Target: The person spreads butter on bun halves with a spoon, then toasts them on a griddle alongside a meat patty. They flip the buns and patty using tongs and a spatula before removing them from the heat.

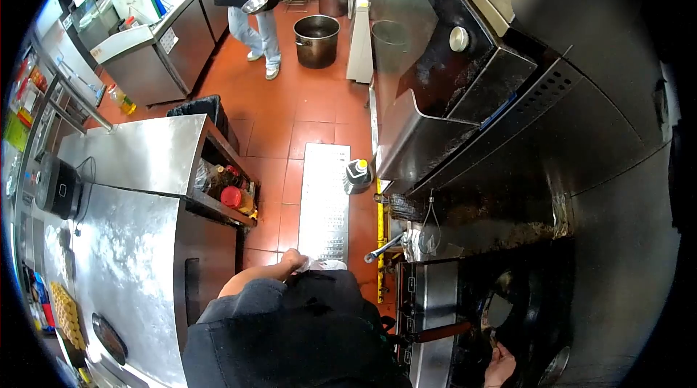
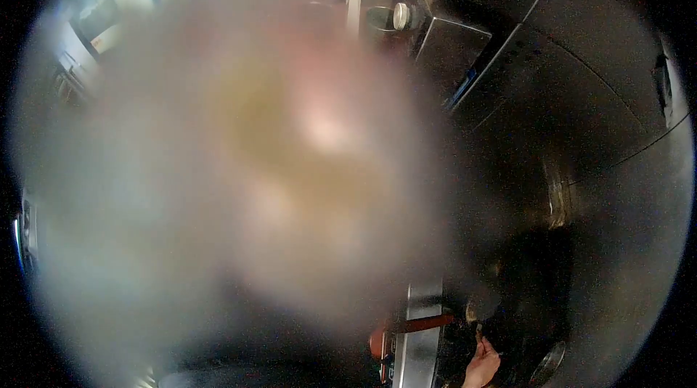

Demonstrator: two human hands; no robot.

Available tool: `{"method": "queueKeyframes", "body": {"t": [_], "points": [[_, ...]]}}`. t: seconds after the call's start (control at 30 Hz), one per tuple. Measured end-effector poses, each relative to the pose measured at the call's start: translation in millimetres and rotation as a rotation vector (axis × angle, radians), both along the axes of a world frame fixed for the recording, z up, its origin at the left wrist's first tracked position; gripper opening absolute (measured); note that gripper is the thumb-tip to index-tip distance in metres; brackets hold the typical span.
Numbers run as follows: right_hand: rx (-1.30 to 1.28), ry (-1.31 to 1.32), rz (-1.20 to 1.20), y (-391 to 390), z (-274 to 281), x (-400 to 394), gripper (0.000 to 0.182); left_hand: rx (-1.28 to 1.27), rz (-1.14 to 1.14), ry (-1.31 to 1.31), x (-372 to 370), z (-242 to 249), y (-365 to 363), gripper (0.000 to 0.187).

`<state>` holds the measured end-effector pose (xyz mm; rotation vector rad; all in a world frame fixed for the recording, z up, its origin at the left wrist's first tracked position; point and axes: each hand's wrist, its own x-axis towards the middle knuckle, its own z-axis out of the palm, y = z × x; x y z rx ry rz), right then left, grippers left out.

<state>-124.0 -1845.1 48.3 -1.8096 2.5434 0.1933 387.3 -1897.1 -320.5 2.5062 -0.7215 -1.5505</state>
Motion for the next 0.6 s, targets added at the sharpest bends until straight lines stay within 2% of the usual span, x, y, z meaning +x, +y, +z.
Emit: {"method": "queueKeyframes", "body": {"t": [0.07, 0.1, 0.13, 0.2, 0.3, 0.37, 0.43, 0.5, 0.6], "points": [[0.049, -0.032, -0.176, -2.0, 0.9, 6.7, 0.026, 0.033, -0.039, 0.009, 0.2, -22.7, -3.7, 0.040], [-0.001, -0.097, -0.124, 1.0, -1.3, 4.4, 0.024, -0.011, -0.150, -0.043, 2.0, -54.1, -1.6, 0.042], [0.006, -0.099, -0.124, 3.3, -5.8, 0.9, 0.024, -0.054, -0.262, -0.096, 2.3, -56.2, -0.6, 0.044], [-0.073, -0.169, -0.064, 8.5, -18.9, -8.5, 0.024, -0.023, -0.212, -0.072, 3.4, -59.9, 4.2, 0.046], [0.015, -0.199, -0.145, 12.0, -31.6, -19.8, 0.024, -0.049, -0.269, -0.149, 3.8, -65.7, 2.9, 0.046], [-0.009, -0.202, -0.123, 13.0, -34.7, -19.8, 0.024, 0.051, -0.109, 0.020, 2.8, -23.4, -4.2, 0.045], [-0.030, -0.202, -0.094, 13.7, -36.0, -21.0, 0.023, 0.048, -0.126, 0.009, 1.8, -23.5, -5.7, 0.044], [-0.179, -0.293, 0.079, 15.1, -37.4, -24.2, 0.022, -0.038, -0.242, -0.087, 2.9, -55.3, -4.3, 0.042], [-0.159, -0.309, 0.030, 15.7, -42.4, -26.8, 0.023, -0.027, -0.162, -0.053, -3.1, -51.2, -9.8, 0.042]]}}
